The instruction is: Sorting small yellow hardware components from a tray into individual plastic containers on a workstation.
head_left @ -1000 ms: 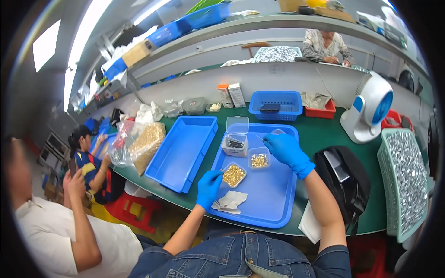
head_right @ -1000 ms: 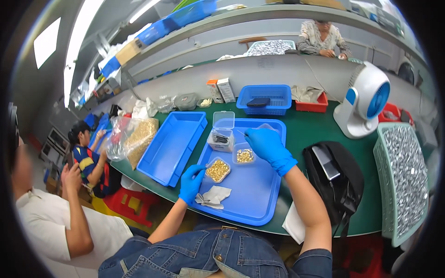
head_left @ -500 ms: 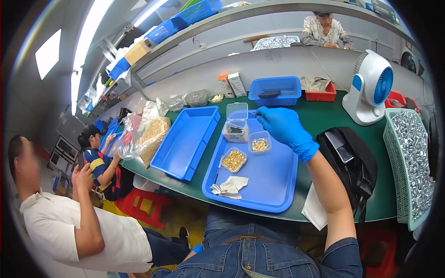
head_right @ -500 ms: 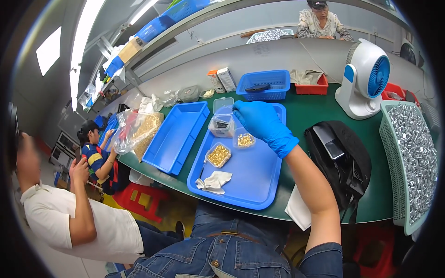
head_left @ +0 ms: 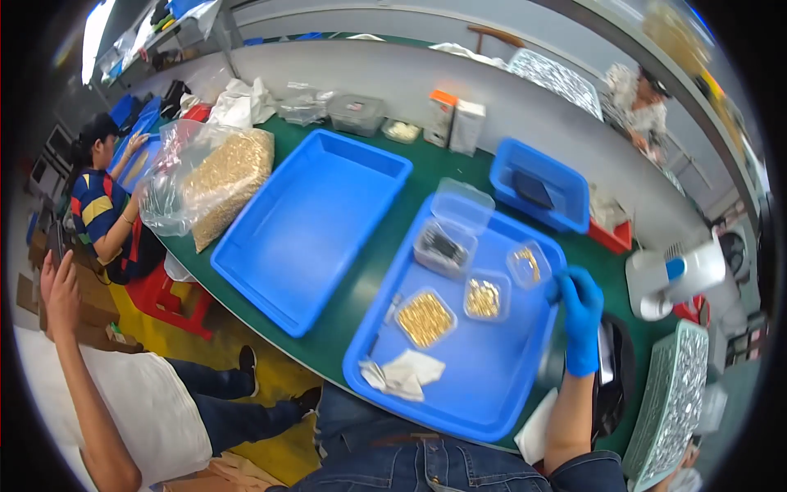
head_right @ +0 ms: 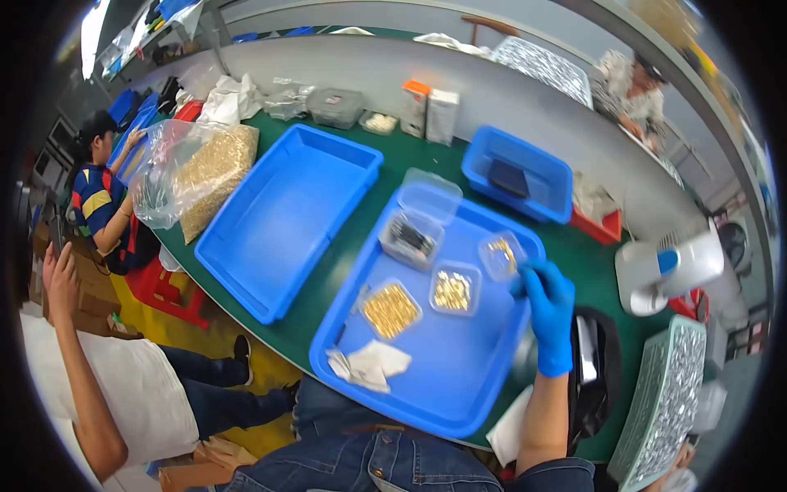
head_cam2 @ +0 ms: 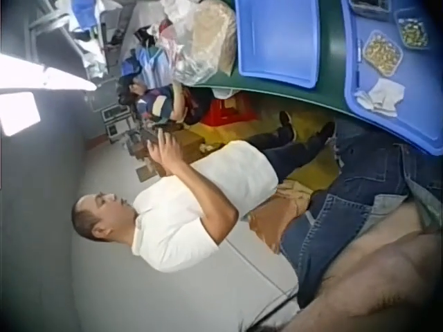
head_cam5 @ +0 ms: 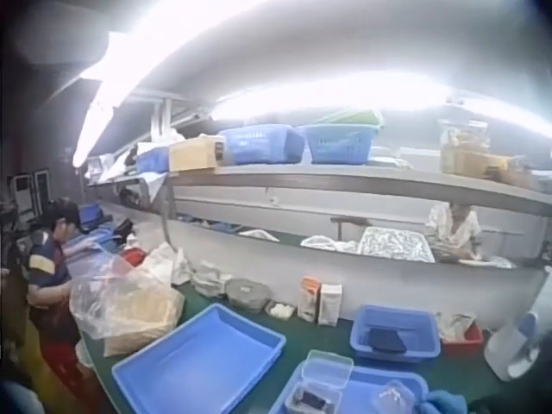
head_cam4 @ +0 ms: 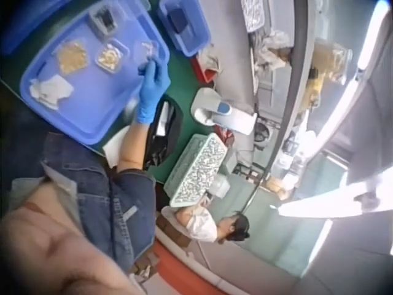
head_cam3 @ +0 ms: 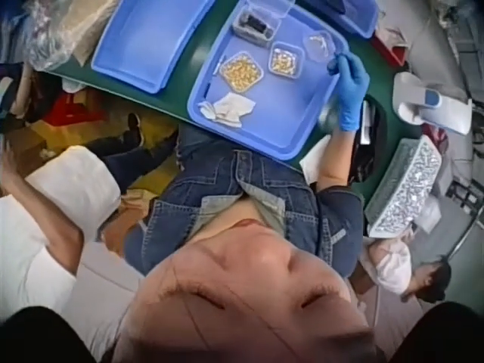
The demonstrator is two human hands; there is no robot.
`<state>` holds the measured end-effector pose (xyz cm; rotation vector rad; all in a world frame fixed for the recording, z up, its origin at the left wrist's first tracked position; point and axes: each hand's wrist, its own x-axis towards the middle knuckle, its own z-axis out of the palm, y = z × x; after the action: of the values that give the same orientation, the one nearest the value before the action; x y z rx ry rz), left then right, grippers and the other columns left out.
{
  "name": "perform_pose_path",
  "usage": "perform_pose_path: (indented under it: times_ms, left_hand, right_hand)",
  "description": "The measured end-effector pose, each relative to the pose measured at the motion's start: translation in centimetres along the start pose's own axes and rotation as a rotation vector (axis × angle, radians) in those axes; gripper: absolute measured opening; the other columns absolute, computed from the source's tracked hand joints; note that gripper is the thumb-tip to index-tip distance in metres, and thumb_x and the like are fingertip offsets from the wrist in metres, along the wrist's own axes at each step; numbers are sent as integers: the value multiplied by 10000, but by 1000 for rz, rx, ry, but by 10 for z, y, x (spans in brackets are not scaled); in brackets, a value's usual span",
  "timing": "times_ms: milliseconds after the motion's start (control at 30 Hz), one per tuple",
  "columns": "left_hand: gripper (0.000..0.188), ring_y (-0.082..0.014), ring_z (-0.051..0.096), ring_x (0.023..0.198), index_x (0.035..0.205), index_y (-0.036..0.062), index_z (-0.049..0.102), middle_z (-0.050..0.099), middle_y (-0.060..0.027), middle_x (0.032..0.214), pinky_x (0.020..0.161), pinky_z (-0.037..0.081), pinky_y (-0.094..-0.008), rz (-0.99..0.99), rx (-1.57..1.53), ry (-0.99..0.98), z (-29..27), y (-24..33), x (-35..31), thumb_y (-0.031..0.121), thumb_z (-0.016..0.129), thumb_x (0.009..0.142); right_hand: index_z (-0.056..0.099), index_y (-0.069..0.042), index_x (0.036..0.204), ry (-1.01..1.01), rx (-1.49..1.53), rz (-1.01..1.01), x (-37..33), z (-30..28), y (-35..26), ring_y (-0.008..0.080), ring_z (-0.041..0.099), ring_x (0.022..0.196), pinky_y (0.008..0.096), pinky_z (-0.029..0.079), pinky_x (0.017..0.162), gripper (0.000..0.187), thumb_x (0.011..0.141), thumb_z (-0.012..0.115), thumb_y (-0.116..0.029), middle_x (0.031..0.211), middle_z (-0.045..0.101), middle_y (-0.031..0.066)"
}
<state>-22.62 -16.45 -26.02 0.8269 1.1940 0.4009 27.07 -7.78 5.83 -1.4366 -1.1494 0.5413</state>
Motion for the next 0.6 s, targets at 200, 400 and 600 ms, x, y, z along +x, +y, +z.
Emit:
perform_pose_path:
  times_ms: [200,400,600]
  left_hand:
    - [260,-206,595,729,905,-12,642,640,-123,817,676,462,-337,-105,12,0,-5,-10,6,227,553,852]
    - [270,-212,597,712,881,-8,649,643,-127,794,654,462,-349,-95,108,53,-18,-57,7,239,540,856]
    - [284,-218,600,695,857,-3,655,645,-132,771,632,463,-362,-124,279,109,-28,-133,-56,251,528,861]
  right_hand:
    - [588,5,945,47,-9,124,23,22,-8,102,546,592,227,452,537,103,905,502,-35,682,575,48]
    - [592,6,946,-25,-158,-41,-4,31,-7,96,543,594,227,453,541,113,912,496,-44,684,579,46]
    - [597,7,953,-136,-204,-120,-39,42,-4,92,533,575,227,453,535,130,916,507,-79,667,573,35]
